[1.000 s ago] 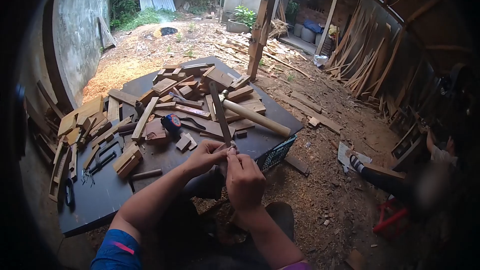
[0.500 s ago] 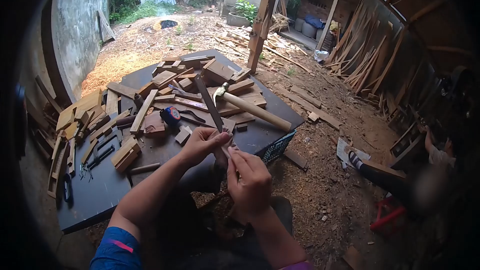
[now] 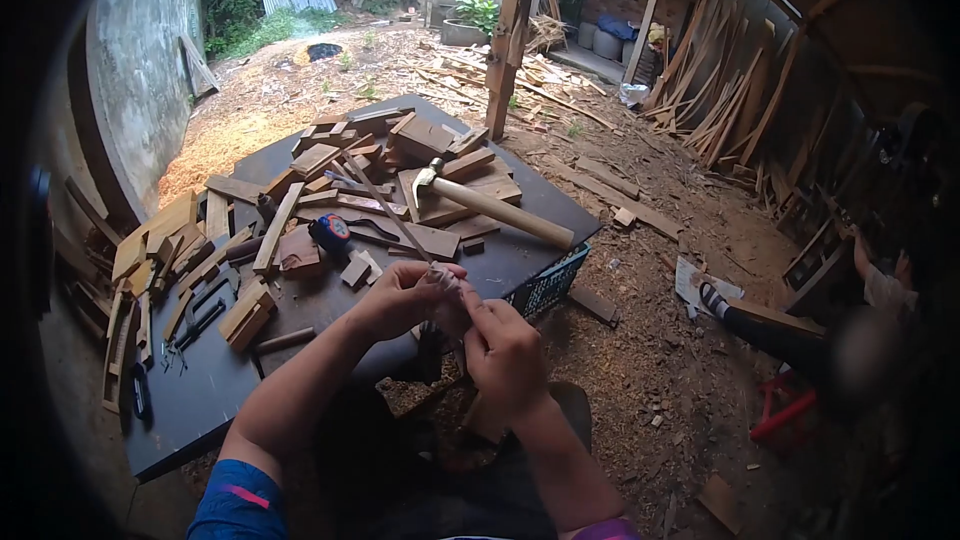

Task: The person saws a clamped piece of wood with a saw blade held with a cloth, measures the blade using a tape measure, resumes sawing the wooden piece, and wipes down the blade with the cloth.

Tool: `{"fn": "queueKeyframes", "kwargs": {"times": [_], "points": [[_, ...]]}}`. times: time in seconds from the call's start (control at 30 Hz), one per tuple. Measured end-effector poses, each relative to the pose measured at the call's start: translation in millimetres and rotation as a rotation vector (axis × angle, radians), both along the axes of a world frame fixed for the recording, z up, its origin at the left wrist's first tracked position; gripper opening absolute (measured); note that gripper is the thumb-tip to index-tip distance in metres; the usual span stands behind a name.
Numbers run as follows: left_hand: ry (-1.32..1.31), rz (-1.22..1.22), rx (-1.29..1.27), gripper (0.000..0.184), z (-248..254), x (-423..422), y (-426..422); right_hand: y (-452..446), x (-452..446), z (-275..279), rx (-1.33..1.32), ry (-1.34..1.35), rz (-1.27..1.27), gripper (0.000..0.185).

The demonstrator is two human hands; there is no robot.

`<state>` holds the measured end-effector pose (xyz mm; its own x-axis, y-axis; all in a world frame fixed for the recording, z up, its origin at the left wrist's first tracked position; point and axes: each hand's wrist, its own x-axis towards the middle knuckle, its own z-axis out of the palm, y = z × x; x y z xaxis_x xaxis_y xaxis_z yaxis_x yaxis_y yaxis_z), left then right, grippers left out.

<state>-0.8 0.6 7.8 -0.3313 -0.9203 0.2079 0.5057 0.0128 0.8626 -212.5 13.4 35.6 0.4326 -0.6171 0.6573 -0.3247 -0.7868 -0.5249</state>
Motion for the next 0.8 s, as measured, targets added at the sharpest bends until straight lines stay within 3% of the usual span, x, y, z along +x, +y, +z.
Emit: {"fn": "queueKeyframes", "kwargs": {"times": [0.07, 0.23, 0.43, 0.5, 0.63, 0.8], "points": [[-0.03, 0.013, -0.035, 0.038, -14, 6, -9, 8, 10, 2, -0.183, 0.061, -0.183, 0.045], [-0.086, 0.098, -0.018, 0.041, -8, -2, -4, 8, 18, -4, -0.179, -0.01, -0.216, 0.039], [0.09, 0.052, 0.003, 0.041, -19, -9, -9, -13, 14, -21, 0.115, -0.268, -0.062, 0.046], [0.099, 0.051, 0.029, 0.043, -15, -10, -8, -16, 17, -16, 0.634, -0.396, -0.1, 0.043], [0.126, 0.023, 0.026, 0.052, -6, -8, -10, -32, 22, -15, 0.615, -0.447, -0.014, 0.034], [0.106, 0.016, -0.049, 0.059, -18, -4, -16, -32, 18, -6, 0.462, -0.253, -0.179, 0.012]]}}
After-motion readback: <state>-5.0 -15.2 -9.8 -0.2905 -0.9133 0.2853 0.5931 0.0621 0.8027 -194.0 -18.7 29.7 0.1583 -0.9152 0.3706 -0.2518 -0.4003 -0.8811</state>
